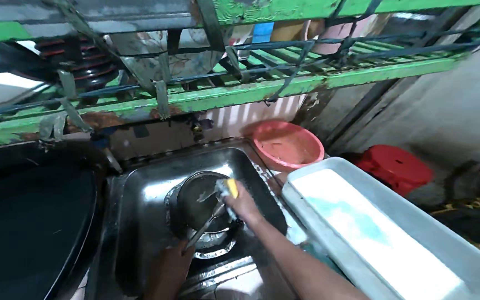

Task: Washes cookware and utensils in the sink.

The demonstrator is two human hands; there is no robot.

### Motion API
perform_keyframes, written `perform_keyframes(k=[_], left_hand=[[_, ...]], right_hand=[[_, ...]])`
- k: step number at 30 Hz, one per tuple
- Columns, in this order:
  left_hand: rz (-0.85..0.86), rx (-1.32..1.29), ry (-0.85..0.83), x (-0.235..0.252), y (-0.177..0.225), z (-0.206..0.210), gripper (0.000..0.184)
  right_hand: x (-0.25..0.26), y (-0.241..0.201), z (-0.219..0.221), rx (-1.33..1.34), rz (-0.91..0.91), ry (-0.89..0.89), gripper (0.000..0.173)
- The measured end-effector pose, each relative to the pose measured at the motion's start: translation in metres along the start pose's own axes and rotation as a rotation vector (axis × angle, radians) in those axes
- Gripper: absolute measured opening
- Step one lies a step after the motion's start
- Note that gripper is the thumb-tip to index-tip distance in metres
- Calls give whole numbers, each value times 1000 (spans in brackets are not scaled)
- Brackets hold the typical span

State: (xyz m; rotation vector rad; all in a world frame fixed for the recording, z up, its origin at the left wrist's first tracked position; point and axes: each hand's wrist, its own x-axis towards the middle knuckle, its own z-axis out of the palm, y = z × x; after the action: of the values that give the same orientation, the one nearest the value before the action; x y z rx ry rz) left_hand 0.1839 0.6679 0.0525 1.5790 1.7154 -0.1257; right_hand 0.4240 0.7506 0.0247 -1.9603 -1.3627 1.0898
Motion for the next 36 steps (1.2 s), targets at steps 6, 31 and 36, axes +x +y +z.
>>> perform_keyframes(k=[6, 31, 36], left_hand=[[11, 22, -1, -11, 9, -9, 44], [44, 228, 142, 9, 30, -13, 47], [-1, 296, 37, 19, 42, -18, 46]], right_hand=[[22, -4, -11, 133, 124, 50, 57], [-11, 2, 28, -183, -348, 157, 55], [7, -7, -1, 26, 8, -21, 52]])
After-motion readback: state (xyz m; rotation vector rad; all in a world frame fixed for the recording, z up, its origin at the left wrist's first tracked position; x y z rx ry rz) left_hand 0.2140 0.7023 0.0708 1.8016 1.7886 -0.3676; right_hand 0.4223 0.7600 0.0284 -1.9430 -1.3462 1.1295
